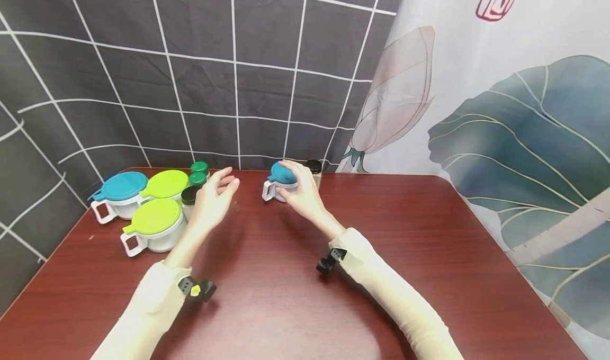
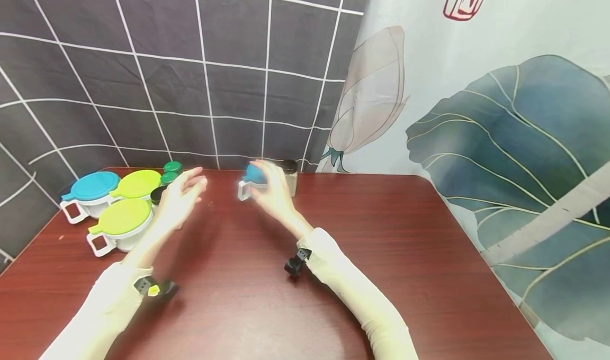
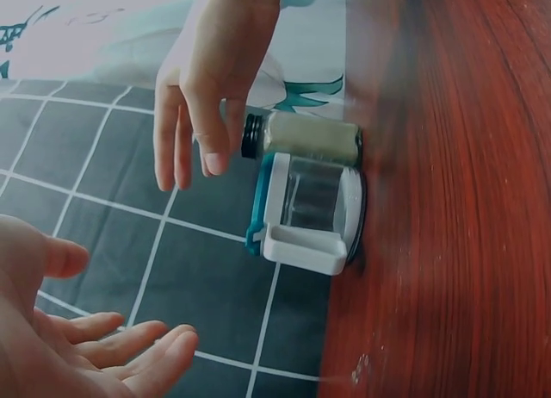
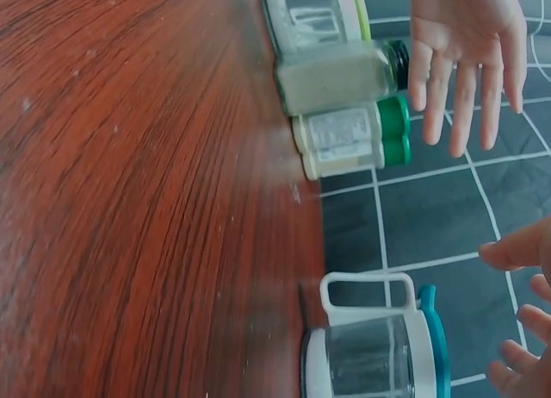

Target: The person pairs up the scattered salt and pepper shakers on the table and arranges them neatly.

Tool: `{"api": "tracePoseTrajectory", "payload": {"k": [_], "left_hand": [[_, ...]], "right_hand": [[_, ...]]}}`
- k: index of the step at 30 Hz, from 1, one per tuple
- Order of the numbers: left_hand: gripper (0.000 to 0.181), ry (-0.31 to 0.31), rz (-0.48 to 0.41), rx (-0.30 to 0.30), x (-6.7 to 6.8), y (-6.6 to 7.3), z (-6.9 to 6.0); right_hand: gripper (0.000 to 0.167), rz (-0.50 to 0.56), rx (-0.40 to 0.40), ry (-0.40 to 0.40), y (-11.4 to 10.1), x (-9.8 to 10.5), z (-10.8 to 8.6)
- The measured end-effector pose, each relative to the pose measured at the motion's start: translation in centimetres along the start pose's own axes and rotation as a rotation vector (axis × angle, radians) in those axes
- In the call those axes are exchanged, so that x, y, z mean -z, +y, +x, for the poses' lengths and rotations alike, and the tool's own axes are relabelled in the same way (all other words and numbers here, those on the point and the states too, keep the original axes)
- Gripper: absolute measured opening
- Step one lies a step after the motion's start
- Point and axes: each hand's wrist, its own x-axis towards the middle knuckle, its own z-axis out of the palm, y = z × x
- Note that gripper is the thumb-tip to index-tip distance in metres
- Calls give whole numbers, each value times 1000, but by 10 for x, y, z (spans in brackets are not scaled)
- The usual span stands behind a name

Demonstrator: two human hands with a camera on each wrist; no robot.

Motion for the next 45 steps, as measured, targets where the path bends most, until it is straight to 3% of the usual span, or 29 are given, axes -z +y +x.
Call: {"api": "tracePoseTrajectory", "payload": {"k": [15, 45], "left_hand": [[51, 14, 11, 20, 21, -9, -8], [52, 38, -12, -21, 51, -14, -21]], "right_hand": [[60, 13, -22, -92, -10, -24, 4], [58, -19, 16, -153, -26, -55, 10]]}}
